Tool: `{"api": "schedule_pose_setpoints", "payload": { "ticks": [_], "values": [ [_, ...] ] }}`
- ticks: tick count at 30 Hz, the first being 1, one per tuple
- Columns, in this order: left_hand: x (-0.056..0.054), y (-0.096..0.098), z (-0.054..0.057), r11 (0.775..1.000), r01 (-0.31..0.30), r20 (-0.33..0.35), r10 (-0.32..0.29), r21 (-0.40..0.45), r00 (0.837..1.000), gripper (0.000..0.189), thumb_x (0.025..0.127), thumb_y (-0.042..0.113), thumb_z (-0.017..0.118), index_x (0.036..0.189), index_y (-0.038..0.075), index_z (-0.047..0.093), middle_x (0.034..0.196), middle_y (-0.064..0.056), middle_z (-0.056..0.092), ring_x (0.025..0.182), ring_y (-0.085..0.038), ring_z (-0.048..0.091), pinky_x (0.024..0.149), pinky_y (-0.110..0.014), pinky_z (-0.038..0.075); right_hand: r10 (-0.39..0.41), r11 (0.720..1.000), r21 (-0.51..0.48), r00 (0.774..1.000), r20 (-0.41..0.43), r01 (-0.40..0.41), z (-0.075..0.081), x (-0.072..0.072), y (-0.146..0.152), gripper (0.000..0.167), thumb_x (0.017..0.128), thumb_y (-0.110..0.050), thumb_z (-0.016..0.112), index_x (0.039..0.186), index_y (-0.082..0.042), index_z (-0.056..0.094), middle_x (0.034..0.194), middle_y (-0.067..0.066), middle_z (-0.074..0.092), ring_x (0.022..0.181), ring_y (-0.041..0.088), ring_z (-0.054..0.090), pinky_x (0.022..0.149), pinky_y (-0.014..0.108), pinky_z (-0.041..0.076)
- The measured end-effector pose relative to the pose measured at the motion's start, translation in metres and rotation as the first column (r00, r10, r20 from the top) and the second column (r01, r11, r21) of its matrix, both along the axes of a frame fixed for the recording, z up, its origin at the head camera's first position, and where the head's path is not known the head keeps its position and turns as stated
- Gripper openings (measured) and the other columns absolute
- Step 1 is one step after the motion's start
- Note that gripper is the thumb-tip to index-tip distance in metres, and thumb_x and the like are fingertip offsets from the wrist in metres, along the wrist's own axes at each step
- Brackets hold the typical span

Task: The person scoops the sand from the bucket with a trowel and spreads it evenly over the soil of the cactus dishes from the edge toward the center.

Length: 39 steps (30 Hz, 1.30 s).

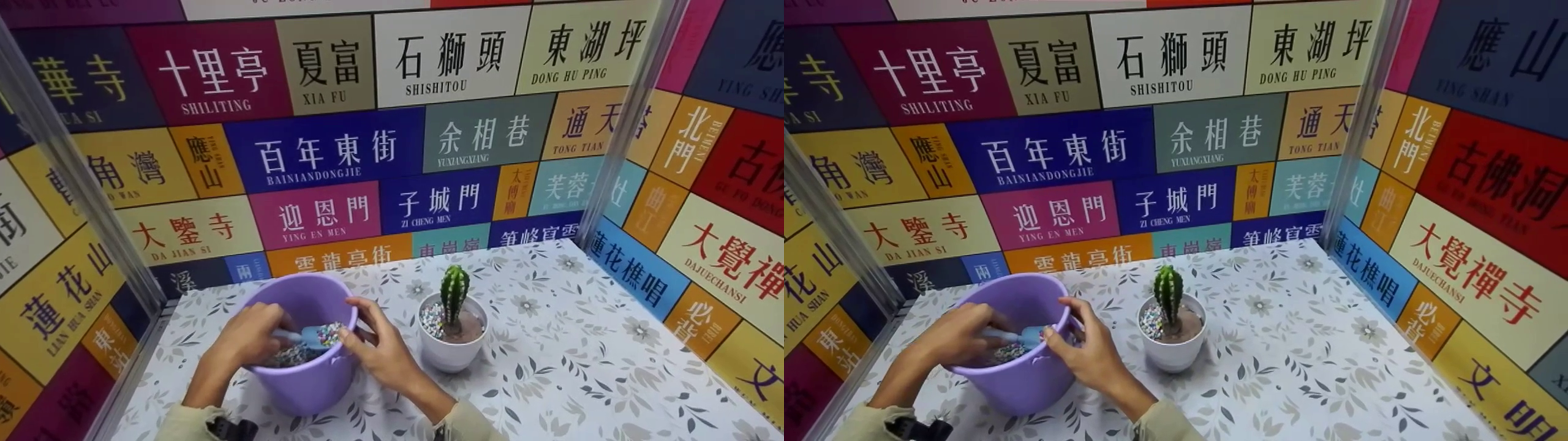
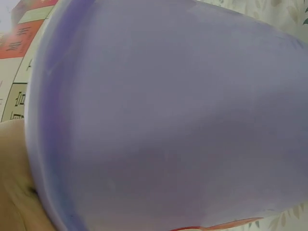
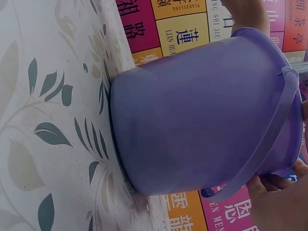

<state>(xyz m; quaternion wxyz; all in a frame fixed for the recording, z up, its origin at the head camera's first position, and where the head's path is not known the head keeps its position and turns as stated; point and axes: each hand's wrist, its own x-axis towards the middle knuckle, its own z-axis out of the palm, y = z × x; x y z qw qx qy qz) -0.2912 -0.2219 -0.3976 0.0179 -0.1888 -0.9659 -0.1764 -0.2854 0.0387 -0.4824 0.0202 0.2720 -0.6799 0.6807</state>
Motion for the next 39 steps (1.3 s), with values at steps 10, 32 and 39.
{"api": "schedule_pose_setpoints", "payload": {
  "ticks": [10,32,39],
  "values": [
    [0.008,-0.009,0.010,0.995,-0.044,0.033,0.041,0.084,0.999,0.010,0.090,0.020,0.088,0.099,0.019,0.087,0.098,0.002,0.085,0.093,-0.018,0.075,0.093,-0.052,0.060,-0.009,1.000,0.003,1.000,0.002,0.008,0.001,0.001,0.000,0.064,0.106,-0.024,0.070,0.161,-0.009,0.043,0.173,0.013,0.040,0.162,0.029,0.038,0.126,0.037,0.040],
    [0.031,-0.014,0.010,0.979,-0.137,-0.140,0.158,0.149,0.977,0.019,0.090,0.016,0.087,0.109,0.013,0.085,0.104,-0.005,0.083,0.090,-0.020,0.073,0.089,-0.052,0.061,0.079,0.996,-0.033,0.997,-0.015,-0.079,-0.005,0.003,0.008,0.070,0.110,-0.019,0.064,0.170,-0.008,0.030,0.176,0.018,0.034,0.163,0.038,0.034,0.126,0.040,0.042],
    [0.040,-0.012,0.014,0.980,-0.126,-0.188,0.154,0.154,0.970,0.022,0.089,0.016,0.088,0.111,0.016,0.085,0.106,-0.005,0.083,0.102,-0.029,0.073,0.096,-0.058,0.058,0.072,0.997,-0.002,0.996,-0.047,-0.073,-0.002,0.011,0.027,0.069,0.108,-0.013,0.066,0.169,-0.009,0.032,0.167,0.016,0.048,0.157,0.035,0.046,0.125,0.055,0.042]
  ]
}}
